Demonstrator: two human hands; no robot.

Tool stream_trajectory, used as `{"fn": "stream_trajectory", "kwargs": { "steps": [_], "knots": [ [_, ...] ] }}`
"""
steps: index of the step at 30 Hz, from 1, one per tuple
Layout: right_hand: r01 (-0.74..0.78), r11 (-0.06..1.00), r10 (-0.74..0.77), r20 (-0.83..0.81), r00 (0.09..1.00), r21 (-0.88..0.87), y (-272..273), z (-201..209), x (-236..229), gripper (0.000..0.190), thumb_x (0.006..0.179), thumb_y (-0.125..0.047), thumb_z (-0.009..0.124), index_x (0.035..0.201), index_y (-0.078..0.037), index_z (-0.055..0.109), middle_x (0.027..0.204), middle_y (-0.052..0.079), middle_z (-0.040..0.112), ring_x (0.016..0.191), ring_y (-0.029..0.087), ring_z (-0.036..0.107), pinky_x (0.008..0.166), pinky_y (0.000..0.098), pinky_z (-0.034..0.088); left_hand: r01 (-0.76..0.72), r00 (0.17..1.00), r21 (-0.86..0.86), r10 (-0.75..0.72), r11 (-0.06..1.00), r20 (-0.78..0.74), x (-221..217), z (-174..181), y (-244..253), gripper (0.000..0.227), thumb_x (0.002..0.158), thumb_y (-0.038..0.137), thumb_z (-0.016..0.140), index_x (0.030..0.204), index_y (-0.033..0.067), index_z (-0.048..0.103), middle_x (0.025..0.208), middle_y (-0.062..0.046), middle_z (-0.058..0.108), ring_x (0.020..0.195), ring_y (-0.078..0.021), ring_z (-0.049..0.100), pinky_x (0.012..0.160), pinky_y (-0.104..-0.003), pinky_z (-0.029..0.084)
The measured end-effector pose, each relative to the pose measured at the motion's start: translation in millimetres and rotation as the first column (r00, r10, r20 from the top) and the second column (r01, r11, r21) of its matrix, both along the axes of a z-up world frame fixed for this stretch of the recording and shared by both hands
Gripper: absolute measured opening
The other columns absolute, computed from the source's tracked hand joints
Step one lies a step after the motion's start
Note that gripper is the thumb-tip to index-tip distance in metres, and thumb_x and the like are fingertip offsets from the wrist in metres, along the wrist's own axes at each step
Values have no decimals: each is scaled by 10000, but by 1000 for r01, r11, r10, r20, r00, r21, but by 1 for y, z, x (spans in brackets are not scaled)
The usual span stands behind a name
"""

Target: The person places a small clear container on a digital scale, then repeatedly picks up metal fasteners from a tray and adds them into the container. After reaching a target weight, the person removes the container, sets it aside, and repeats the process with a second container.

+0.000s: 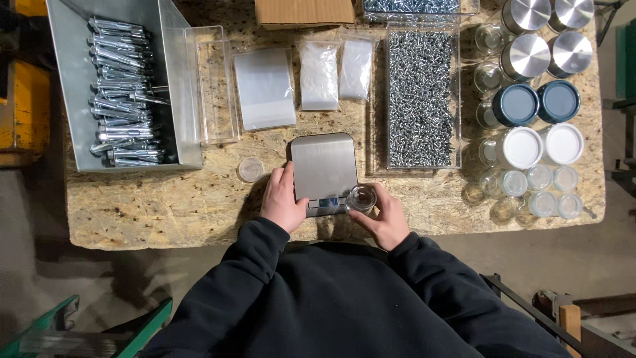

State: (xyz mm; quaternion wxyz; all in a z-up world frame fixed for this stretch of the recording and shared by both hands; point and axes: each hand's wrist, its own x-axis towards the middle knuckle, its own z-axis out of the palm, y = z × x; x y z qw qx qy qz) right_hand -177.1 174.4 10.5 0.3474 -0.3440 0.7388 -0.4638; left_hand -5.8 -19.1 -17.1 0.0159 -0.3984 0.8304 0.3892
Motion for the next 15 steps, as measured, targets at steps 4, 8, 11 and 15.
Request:
{"fn": "stream_trajectory", "kwargs": {
  "steps": [4,8,11,15],
  "knots": [
    [-4,1000,4,18,1000,-19,5,-10,0,578,777,-140,892,1266,22,630,1012,242,737,984,389,747,872,494,578,7,1000,-3,-7,1000,-9,-1,-3,-3,930,742,109,837,1547,-44,396,1321,-170,516,1111,-322,638,989,-419,523],
    [0,1000,0,-25,1000,-26,12,-14,-1,609,776,-162,890,1300,2,627,1064,236,757,1038,412,740,901,517,567,113,993,-137,-107,984,47,-8,42,7,844,844,166,762,1567,-10,366,1352,-204,480,1187,-362,592,1015,-457,525],
    [12,998,-15,-52,999,-55,17,-9,-5,629,778,-155,882,1325,11,619,1109,258,752,1072,443,722,934,546,549,417,909,-305,-391,857,143,-20,60,24,691,960,231,636,1590,133,370,1461,-199,415,1361,-404,427,1110,-563,370],
    [26,993,-35,-78,996,-119,32,-11,-12,654,771,-210,888,1324,18,627,1234,247,727,1148,444,687,1002,540,511,714,700,-366,-619,596,357,-46,30,47,642,1063,525,322,1666,335,209,1747,-102,97,1599,-368,88,1253,-643,49]
  ]
}}
